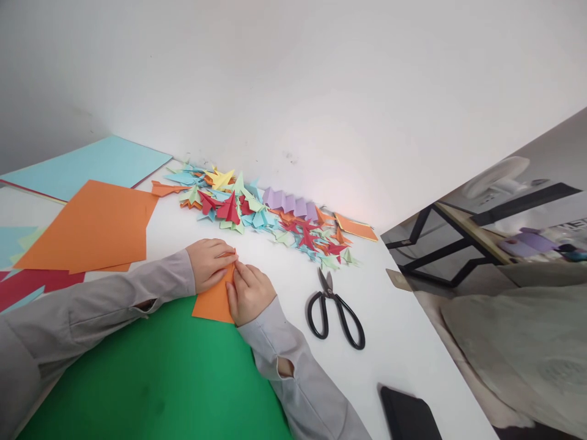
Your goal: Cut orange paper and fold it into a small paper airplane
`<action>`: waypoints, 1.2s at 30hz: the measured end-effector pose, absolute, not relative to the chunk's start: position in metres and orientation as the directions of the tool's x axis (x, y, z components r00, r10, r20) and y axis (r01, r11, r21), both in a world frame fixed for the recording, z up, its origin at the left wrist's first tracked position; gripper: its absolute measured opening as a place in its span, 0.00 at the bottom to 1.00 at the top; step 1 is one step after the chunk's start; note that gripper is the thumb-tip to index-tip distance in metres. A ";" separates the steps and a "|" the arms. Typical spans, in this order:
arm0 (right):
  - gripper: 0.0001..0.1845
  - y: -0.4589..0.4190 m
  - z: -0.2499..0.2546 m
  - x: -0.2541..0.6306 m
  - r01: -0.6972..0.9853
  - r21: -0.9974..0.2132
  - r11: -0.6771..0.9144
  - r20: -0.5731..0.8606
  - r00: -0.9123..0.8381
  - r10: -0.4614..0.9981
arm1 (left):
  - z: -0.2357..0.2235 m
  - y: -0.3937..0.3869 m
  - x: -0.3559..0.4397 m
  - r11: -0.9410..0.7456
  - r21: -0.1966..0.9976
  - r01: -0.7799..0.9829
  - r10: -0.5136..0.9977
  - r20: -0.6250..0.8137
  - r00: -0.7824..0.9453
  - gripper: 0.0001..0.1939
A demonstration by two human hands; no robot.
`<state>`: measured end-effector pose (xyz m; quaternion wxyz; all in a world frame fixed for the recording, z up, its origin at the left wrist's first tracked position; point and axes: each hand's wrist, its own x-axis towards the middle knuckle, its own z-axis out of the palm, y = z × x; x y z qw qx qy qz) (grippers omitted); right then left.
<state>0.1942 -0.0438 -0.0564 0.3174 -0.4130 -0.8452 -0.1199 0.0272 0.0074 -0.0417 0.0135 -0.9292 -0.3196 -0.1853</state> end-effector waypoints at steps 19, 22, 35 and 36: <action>0.15 -0.046 -0.060 0.196 0.761 -0.152 0.631 0.634 -0.415 0.653 | -0.038 0.005 0.028 -0.773 0.031 0.634 0.612 0.297 0.733 0.19; 0.15 -0.041 -0.058 0.205 0.688 -0.252 0.680 0.611 -0.432 0.663 | -0.037 0.006 0.028 -0.765 0.033 0.643 0.622 0.296 0.725 0.19; 0.16 -0.033 -0.061 0.218 0.609 -0.243 0.755 0.575 -0.537 0.618 | -0.038 0.006 0.029 -0.755 0.029 0.655 0.635 0.281 0.719 0.18; 0.16 -0.034 -0.061 0.218 0.611 -0.235 0.756 0.578 -0.538 0.614 | -0.038 0.006 0.029 -0.754 0.030 0.657 0.637 0.279 0.719 0.18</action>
